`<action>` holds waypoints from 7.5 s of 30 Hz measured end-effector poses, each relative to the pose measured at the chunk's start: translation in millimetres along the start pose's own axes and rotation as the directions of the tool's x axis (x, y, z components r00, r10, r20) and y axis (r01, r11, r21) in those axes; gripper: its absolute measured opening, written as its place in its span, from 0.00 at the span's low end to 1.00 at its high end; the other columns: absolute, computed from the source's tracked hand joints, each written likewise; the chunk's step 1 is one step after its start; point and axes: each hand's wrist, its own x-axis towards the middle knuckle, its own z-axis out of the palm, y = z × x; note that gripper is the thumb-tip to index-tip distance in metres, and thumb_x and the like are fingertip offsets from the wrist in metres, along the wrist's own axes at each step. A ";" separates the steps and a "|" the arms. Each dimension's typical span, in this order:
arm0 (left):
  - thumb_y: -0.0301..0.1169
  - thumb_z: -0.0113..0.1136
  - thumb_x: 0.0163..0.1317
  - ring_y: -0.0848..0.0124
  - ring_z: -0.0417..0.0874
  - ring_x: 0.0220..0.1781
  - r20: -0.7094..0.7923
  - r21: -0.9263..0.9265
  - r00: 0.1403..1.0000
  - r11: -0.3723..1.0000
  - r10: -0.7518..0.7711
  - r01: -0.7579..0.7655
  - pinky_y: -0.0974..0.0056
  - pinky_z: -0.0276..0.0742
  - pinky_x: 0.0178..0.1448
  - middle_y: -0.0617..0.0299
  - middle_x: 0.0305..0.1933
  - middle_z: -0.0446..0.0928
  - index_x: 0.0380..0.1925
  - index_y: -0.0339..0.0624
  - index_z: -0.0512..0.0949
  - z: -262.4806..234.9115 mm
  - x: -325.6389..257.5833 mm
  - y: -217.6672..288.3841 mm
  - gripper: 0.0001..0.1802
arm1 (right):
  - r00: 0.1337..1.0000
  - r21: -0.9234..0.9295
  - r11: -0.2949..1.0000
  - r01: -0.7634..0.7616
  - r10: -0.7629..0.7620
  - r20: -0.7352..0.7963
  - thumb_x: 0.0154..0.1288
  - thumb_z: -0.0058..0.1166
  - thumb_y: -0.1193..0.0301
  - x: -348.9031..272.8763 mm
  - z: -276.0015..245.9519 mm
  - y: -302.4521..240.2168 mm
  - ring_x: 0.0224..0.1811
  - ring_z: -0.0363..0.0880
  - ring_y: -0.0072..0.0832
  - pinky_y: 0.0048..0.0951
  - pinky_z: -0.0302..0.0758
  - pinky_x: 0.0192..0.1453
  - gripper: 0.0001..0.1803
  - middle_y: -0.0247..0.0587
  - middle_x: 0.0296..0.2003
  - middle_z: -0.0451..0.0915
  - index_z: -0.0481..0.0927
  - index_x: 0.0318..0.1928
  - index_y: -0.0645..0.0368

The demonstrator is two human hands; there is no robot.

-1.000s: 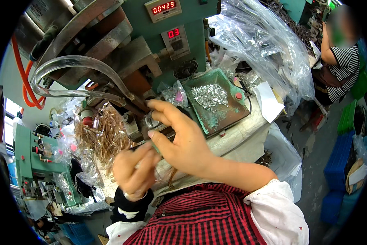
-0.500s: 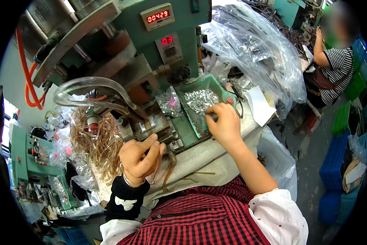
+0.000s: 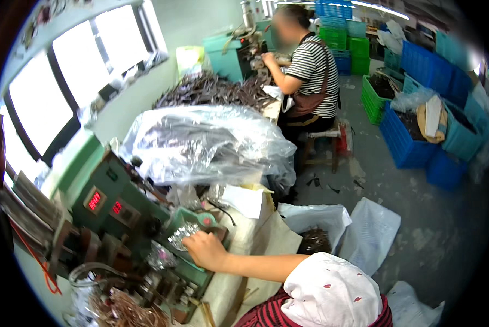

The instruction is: The person repeatedly places small metal pieces into a press machine, activates the press, and removes the processed items. They handle the pieces by hand and place them into a nearby container after each cycle.

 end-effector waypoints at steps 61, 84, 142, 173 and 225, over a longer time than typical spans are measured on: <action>0.25 0.77 0.52 0.69 0.80 0.23 -0.399 -0.433 0.667 0.512 0.629 -0.742 0.67 0.71 0.24 0.62 0.34 0.86 0.38 0.45 0.86 46.6 5.5 52.9 0.13 | 0.953 0.149 0.976 -0.156 0.109 0.284 0.59 0.62 0.78 28.7 -26.8 15.0 0.38 0.81 0.40 0.37 0.77 0.47 0.06 0.41 0.33 0.81 0.83 0.38 0.59; 0.52 0.70 0.60 0.49 0.84 0.37 0.006 0.402 0.945 0.866 -0.327 0.297 0.49 0.78 0.42 0.55 0.32 0.83 0.28 0.43 0.84 56.9 7.0 -178.4 0.21 | 0.976 0.310 0.926 -0.214 0.191 0.103 0.60 0.63 0.78 23.5 2.9 -2.9 0.31 0.83 0.34 0.32 0.78 0.40 0.08 0.43 0.29 0.84 0.83 0.41 0.63; 0.36 0.81 0.49 0.68 0.84 0.28 -0.337 -0.451 0.734 0.583 0.590 -0.676 0.66 0.76 0.27 0.51 0.48 0.87 0.44 0.42 0.85 49.9 -6.4 40.0 0.22 | 0.979 -0.046 0.995 0.085 -0.074 0.190 0.51 0.70 0.73 13.4 -12.5 2.4 0.41 0.77 0.45 0.45 0.73 0.44 0.09 0.43 0.32 0.77 0.80 0.29 0.59; 0.27 0.71 0.59 0.60 0.81 0.34 -0.184 -0.228 0.974 0.970 -0.131 0.087 0.60 0.75 0.40 0.57 0.31 0.80 0.29 0.40 0.80 66.6 18.9 -111.1 0.07 | 0.968 0.740 0.638 -0.211 0.034 0.248 0.62 0.64 0.81 44.4 5.2 -108.0 0.46 0.84 0.27 0.28 0.78 0.52 0.13 0.41 0.44 0.86 0.83 0.48 0.64; 0.14 0.64 0.62 0.69 0.83 0.38 -0.399 -0.182 0.916 0.977 0.033 -0.114 0.66 0.78 0.44 0.55 0.41 0.85 0.40 0.33 0.85 -35.3 3.1 -55.3 0.08 | 0.994 0.105 0.993 0.047 -0.057 0.097 0.57 0.61 0.79 21.0 -6.5 -3.9 0.39 0.80 0.45 0.42 0.75 0.45 0.05 0.43 0.34 0.83 0.81 0.35 0.60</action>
